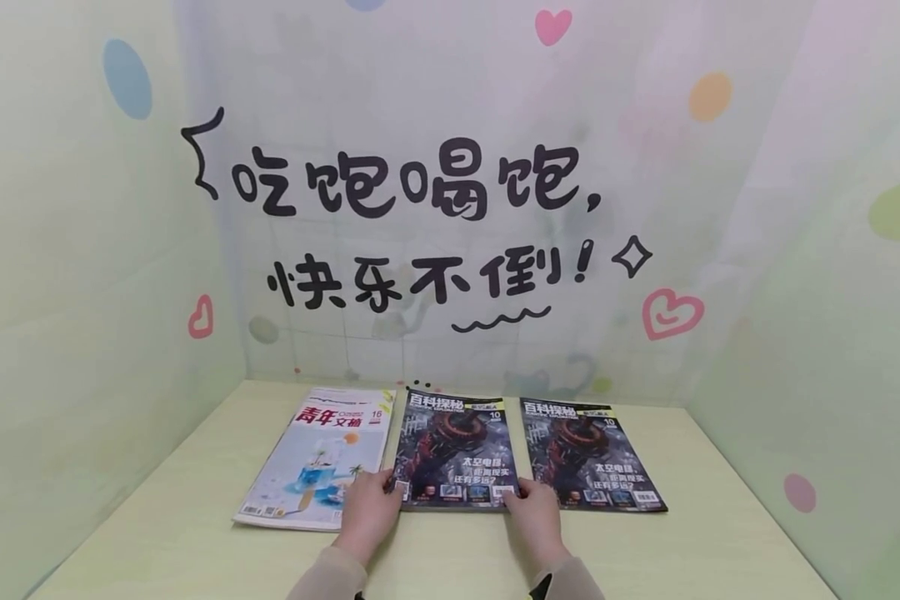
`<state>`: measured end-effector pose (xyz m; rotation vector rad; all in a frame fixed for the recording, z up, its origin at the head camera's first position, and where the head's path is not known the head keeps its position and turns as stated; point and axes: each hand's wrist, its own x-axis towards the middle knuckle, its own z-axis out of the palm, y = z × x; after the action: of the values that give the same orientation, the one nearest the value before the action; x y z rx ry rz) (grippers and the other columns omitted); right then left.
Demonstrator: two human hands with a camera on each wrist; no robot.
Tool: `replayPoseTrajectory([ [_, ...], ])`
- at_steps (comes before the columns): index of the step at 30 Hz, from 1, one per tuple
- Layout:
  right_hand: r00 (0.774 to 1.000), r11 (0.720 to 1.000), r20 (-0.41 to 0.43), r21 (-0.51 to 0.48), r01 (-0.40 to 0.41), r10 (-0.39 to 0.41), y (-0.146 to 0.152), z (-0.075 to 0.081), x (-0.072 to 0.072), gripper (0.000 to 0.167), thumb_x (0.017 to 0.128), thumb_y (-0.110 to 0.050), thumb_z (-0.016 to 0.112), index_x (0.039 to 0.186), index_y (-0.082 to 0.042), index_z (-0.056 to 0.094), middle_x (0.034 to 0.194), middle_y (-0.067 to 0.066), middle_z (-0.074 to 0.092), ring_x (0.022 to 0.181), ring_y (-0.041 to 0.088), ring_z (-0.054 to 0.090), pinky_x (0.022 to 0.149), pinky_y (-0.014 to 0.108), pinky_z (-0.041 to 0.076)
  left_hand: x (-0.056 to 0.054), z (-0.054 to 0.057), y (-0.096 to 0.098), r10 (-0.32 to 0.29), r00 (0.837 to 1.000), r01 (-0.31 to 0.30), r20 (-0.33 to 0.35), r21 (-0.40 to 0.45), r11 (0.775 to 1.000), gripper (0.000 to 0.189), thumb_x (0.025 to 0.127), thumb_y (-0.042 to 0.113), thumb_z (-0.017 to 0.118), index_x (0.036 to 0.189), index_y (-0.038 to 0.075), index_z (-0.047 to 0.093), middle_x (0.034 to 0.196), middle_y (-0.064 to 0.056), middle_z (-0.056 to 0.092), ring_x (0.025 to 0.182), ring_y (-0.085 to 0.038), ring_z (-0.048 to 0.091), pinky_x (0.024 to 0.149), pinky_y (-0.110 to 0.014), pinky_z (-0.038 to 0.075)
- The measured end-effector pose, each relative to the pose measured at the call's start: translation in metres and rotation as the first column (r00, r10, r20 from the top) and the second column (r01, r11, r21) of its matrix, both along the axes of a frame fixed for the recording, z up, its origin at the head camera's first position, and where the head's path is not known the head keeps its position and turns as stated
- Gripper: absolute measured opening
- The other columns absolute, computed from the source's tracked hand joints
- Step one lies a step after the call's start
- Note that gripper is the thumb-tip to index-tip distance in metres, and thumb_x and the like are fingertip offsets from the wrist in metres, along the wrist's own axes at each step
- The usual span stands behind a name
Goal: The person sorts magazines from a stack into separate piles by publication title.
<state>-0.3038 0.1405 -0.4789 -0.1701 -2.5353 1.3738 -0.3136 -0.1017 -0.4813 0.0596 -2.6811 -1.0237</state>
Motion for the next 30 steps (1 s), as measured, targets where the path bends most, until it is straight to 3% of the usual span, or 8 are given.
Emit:
replayPoseTrajectory([
  [11, 0.999, 0.999, -0.015, -0.006, 0.033, -0.034, -0.002, -0.004, -0.001, 0.034, 0.085, -0.008, 0.066, 0.112, 0.012, 0.064, 0.113, 0.027, 0.062, 0.111, 0.043, 0.055, 0.095, 0.053, 0.045, 0.004, 0.002, -0.001, -0.014, 1.000, 0.014, -0.004, 0.003, 1.000, 0.041, 0.089, 0.020, 0.063, 0.121, -0.006, 0.063, 0.109, -0.025, 0.060, 0.103, -0.042, 0.053, 0.090, -0.055, 0.042],
  [21, 0.999, 0.999, -0.022, -0.024, 0.030, -0.031, -0.003, -0.002, 0.004, 0.032, 0.083, -0.004, 0.066, 0.110, 0.013, 0.064, 0.107, 0.026, 0.064, 0.106, 0.041, 0.059, 0.092, 0.052, 0.047, 0.005, 0.007, 0.000, -0.016, 1.000, 0.016, 0.006, 0.016, 1.000, 0.042, 0.087, 0.018, 0.065, 0.120, -0.007, 0.062, 0.105, -0.022, 0.060, 0.101, -0.039, 0.054, 0.089, -0.053, 0.045],
  [27, 0.998, 0.999, -0.039, -0.020, 0.047, -0.048, -0.002, -0.003, 0.009, 0.033, 0.080, -0.005, 0.067, 0.108, 0.012, 0.066, 0.105, 0.024, 0.066, 0.105, 0.040, 0.058, 0.092, 0.052, 0.046, 0.009, 0.014, 0.001, -0.041, 0.998, 0.039, 0.049, 0.041, 0.998, 0.041, 0.089, 0.016, 0.063, 0.122, -0.008, 0.060, 0.118, -0.026, 0.061, 0.112, -0.044, 0.054, 0.094, -0.057, 0.044],
  [30, 0.997, 0.997, -0.032, 0.007, 0.072, -0.072, -0.001, -0.002, 0.011, 0.034, 0.080, -0.007, 0.067, 0.108, 0.011, 0.066, 0.110, 0.027, 0.062, 0.111, 0.045, 0.053, 0.096, 0.055, 0.043, 0.010, 0.015, 0.003, -0.058, 0.994, 0.049, 0.091, 0.106, 0.993, 0.043, 0.091, 0.015, 0.060, 0.127, -0.007, 0.057, 0.103, -0.023, 0.066, 0.095, -0.038, 0.064, 0.084, -0.052, 0.051],
])
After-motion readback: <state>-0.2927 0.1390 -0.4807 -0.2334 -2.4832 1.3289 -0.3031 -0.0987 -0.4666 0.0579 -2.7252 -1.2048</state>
